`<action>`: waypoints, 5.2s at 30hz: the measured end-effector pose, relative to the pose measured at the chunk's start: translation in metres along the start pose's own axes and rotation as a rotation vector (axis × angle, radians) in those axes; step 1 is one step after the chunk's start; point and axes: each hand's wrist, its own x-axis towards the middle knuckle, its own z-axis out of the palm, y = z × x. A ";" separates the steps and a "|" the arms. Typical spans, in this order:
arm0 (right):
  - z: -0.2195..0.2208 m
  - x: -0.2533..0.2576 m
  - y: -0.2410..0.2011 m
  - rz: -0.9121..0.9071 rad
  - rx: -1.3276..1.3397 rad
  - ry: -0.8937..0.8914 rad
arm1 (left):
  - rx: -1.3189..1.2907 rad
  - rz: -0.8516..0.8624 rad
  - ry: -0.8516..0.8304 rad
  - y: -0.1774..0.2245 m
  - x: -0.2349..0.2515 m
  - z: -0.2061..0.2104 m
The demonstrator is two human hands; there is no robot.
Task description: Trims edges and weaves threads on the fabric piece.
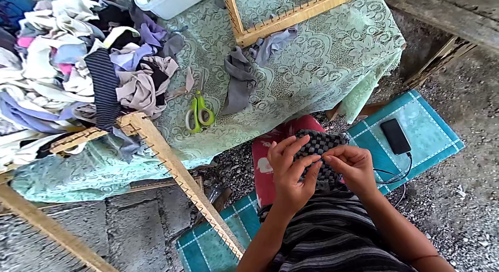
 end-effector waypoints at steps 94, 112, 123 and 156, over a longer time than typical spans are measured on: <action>0.013 -0.002 0.001 0.266 0.422 -0.066 | -0.005 -0.132 -0.030 0.010 -0.006 0.001; 0.012 -0.002 -0.002 0.282 0.415 -0.014 | 0.158 0.041 0.060 0.010 -0.003 0.001; 0.014 -0.003 -0.001 0.220 0.350 -0.028 | 0.111 -0.031 0.025 0.008 -0.004 0.002; 0.013 0.002 0.000 0.027 -0.090 -0.144 | -0.117 -0.070 -0.019 -0.002 -0.001 -0.005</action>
